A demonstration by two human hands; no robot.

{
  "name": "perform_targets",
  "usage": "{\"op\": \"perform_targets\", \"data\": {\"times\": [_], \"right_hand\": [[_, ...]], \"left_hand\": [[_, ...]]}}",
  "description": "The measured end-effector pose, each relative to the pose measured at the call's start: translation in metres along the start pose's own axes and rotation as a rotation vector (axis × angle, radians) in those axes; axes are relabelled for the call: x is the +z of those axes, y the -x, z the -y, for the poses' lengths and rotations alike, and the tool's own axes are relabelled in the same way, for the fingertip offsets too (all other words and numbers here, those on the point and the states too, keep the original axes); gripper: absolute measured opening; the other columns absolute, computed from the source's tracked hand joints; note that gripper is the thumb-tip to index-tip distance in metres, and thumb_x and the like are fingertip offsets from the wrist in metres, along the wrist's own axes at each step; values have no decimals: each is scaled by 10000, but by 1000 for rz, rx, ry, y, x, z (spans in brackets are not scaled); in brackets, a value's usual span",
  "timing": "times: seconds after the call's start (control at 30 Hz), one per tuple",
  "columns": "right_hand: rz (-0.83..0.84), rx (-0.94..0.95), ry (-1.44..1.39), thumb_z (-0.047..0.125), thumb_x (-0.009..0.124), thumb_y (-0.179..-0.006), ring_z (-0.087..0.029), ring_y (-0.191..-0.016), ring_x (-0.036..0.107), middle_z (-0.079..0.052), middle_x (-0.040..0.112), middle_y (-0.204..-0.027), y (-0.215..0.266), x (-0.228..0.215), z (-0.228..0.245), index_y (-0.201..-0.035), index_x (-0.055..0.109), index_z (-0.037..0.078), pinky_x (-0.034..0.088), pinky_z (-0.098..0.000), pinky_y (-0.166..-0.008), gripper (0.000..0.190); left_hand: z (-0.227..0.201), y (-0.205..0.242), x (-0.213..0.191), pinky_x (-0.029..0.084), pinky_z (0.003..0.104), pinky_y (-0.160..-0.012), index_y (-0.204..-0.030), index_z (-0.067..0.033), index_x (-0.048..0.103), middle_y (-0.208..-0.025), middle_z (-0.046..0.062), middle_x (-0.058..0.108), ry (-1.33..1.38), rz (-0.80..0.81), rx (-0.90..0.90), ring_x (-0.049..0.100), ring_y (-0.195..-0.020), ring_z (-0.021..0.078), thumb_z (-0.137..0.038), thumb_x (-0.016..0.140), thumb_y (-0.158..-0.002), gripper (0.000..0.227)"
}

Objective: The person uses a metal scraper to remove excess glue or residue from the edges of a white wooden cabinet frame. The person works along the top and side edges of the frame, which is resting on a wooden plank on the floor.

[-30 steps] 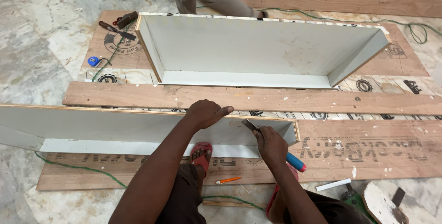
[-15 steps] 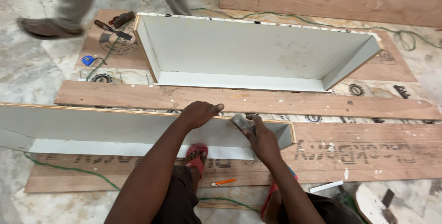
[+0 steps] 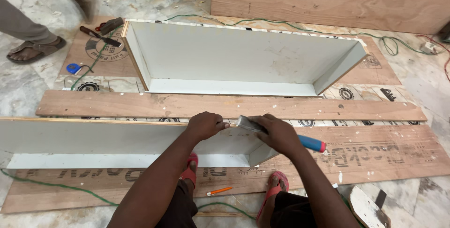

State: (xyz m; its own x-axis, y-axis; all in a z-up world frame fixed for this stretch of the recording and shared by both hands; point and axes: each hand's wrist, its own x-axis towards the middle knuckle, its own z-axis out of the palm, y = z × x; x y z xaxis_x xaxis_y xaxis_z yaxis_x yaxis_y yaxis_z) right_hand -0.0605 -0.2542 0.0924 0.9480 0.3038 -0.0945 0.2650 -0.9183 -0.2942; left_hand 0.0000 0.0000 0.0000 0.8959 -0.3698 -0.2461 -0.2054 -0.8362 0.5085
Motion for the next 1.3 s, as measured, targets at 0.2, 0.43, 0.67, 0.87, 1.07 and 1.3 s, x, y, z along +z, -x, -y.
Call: {"op": "perform_targets", "data": {"times": [0.2,0.43,0.67,0.87,1.07,1.3], "right_hand": [[48,54,38,373,738,-850,-241,-907,712,-1,692,-1110,1,-5,-17,-1328,673,319,578,-408,-771,485],[80,42,40,487,763,-802,-205,-890,722,44,703,-1101,-11,1,-14,-1202,756,318,576,-390,-765,434],[78,-116,19,463,744,-838,-224,-909,714,36,686,-1141,-39,20,9,-1205,758,291,572,-404,-788,406],[134,-126,35,463,749,-833,-216,-951,706,42,680,-1151,-59,37,31,-1241,735,316,569,-407,-821,434],[276,8,79,463,762,-819,-159,-990,715,74,705,-1149,-58,13,2,-1266,721,383,580,-364,-863,456],[219,18,66,454,769,-812,-160,-1005,715,88,709,-1181,-46,5,-7,-1228,750,357,578,-363,-857,427]], "left_hand": [[10,-5,-5,549,436,-755,-955,-167,776,-860,54,756,101,54,-18,720,-846,246,-561,655,-911,415],[56,-2,-8,545,428,-812,-1009,-157,812,-933,61,776,178,-7,81,715,-908,248,-404,708,-894,292],[81,30,-25,560,421,-738,-960,-121,802,-848,80,778,288,-46,0,736,-799,249,-433,730,-878,331],[77,43,-38,555,413,-856,-1088,-119,773,-1006,105,777,284,-149,-58,732,-954,287,-477,669,-979,389],[65,74,-115,449,447,-1150,-1518,9,336,-1497,250,493,165,-1188,0,513,-1409,400,-433,822,-891,908],[17,134,-194,517,415,-1160,-1411,-42,404,-1502,201,524,424,-1459,289,590,-1360,292,-340,661,-1067,523]]}}
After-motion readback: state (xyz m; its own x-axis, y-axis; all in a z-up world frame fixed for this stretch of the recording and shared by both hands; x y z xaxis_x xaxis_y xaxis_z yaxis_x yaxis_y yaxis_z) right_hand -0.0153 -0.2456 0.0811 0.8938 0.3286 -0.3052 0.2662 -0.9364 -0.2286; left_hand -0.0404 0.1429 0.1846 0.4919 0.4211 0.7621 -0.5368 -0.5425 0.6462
